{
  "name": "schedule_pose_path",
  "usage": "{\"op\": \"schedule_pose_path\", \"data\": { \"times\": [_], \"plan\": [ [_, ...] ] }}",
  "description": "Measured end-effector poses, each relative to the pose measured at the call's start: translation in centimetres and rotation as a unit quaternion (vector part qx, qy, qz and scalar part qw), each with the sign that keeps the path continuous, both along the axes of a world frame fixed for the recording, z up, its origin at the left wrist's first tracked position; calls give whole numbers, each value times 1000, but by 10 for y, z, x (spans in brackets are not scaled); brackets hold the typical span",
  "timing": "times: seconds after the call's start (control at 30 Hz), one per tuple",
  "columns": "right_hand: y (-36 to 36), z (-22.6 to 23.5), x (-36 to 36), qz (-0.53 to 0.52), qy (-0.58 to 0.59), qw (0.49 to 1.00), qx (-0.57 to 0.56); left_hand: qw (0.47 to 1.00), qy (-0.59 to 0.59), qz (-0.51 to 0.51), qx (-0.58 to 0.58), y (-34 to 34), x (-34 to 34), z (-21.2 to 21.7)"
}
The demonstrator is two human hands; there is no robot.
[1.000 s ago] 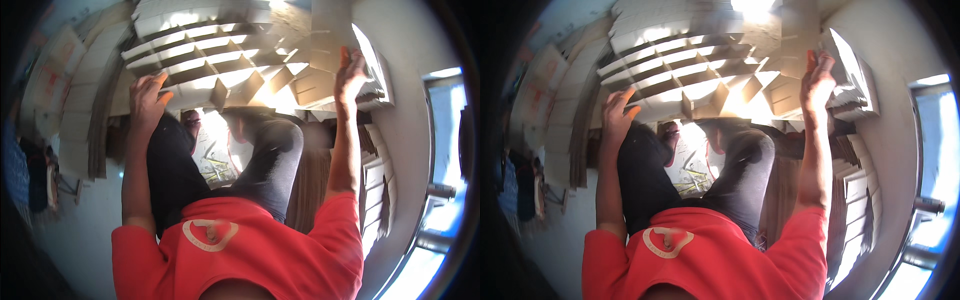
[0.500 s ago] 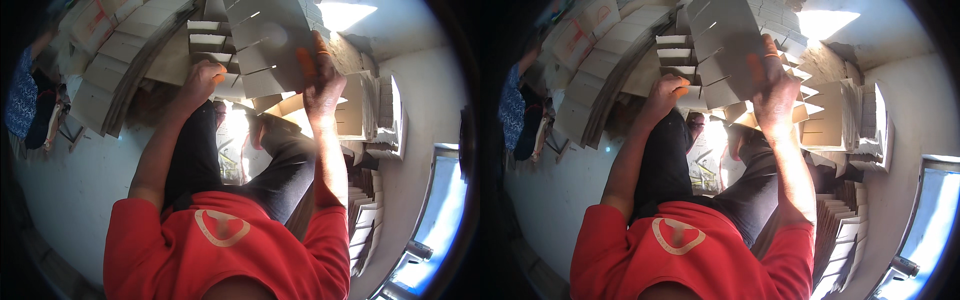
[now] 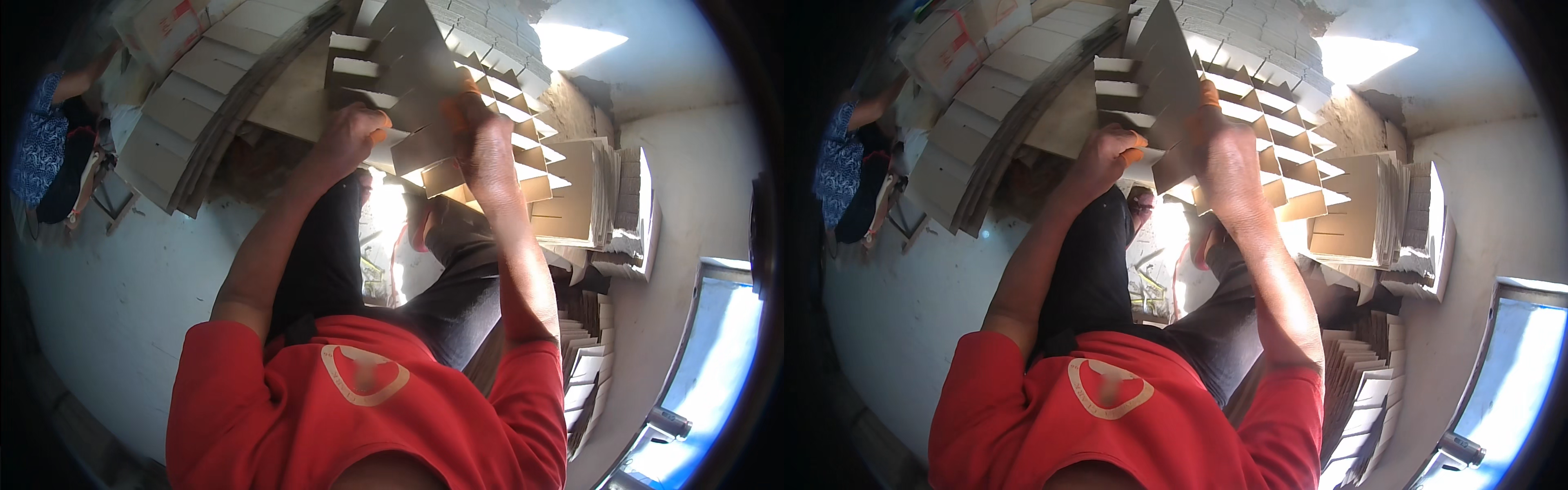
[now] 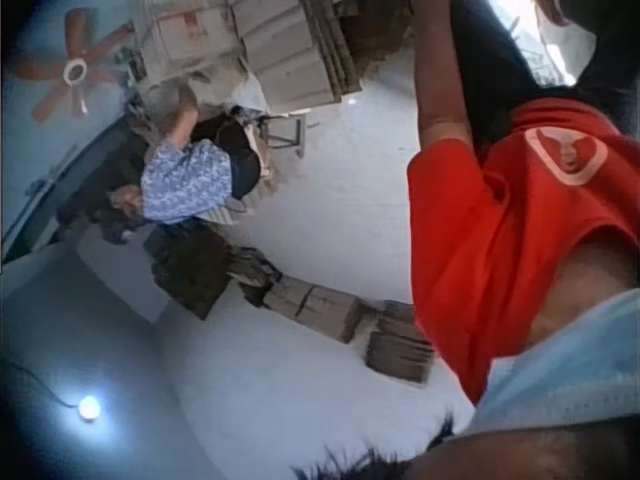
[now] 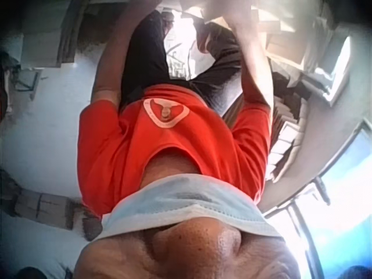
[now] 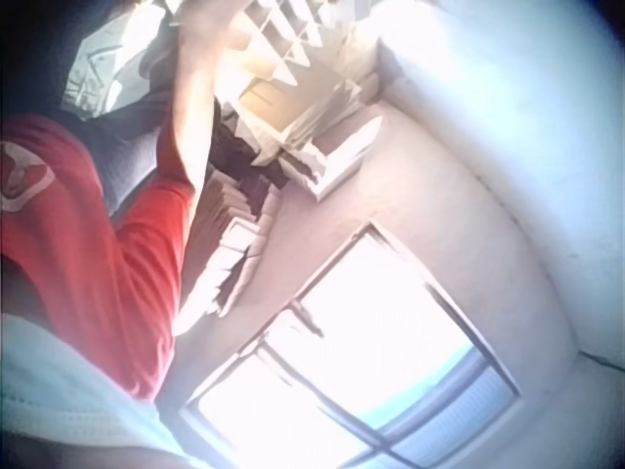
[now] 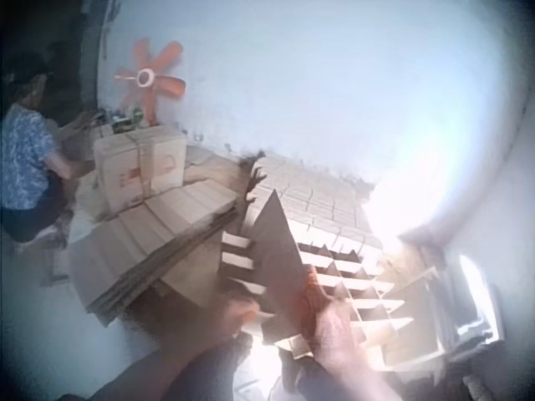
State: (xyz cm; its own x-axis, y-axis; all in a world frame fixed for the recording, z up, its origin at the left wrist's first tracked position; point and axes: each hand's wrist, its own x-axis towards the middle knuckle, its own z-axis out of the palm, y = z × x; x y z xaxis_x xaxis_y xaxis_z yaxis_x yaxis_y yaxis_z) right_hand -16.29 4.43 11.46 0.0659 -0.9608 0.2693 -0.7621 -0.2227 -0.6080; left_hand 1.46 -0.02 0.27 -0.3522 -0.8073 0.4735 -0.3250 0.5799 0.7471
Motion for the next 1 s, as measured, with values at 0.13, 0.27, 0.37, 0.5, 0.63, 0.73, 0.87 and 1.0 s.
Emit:
{"op": "schedule_pose_path", "data": {
  "times": [0.13, 0.27, 0.37, 0.5, 0.63, 0.73, 0.87, 1.0],
  "plan": [
    [-5, -17, 7, 45, 111, 993, -13, 1000, -1, -5, -21, -6, -1, -6],
    [-1, -18, 13, 14, 76, 997, 26, 1000, -20, -10, -10, -7, 0, -6],
    [2, -15, 20, 7, 97, 995, 33, 1000, -24, -4, -7, -7, 2, -5],
    [-9, -51, 6, 119, 172, 973, 96, 998, -55, -10, 1, -6, -2, -4],
    [-5, -70, 20, 64, 229, 956, 172, 999, -38, -8, -29, -9, -5, -4],
    [-8, -44, 14, 43, 280, 941, 186, 995, -68, 5, -74, -5, 1, 1],
    [-42, -28, -43, -125, 207, 970, 21, 984, -124, 36, -123, -3, 5, 16],
    [-96, -56, -139, -192, 380, 904, -45, 970, -196, 4, -141, -22, -4, 33]
  ]
}}
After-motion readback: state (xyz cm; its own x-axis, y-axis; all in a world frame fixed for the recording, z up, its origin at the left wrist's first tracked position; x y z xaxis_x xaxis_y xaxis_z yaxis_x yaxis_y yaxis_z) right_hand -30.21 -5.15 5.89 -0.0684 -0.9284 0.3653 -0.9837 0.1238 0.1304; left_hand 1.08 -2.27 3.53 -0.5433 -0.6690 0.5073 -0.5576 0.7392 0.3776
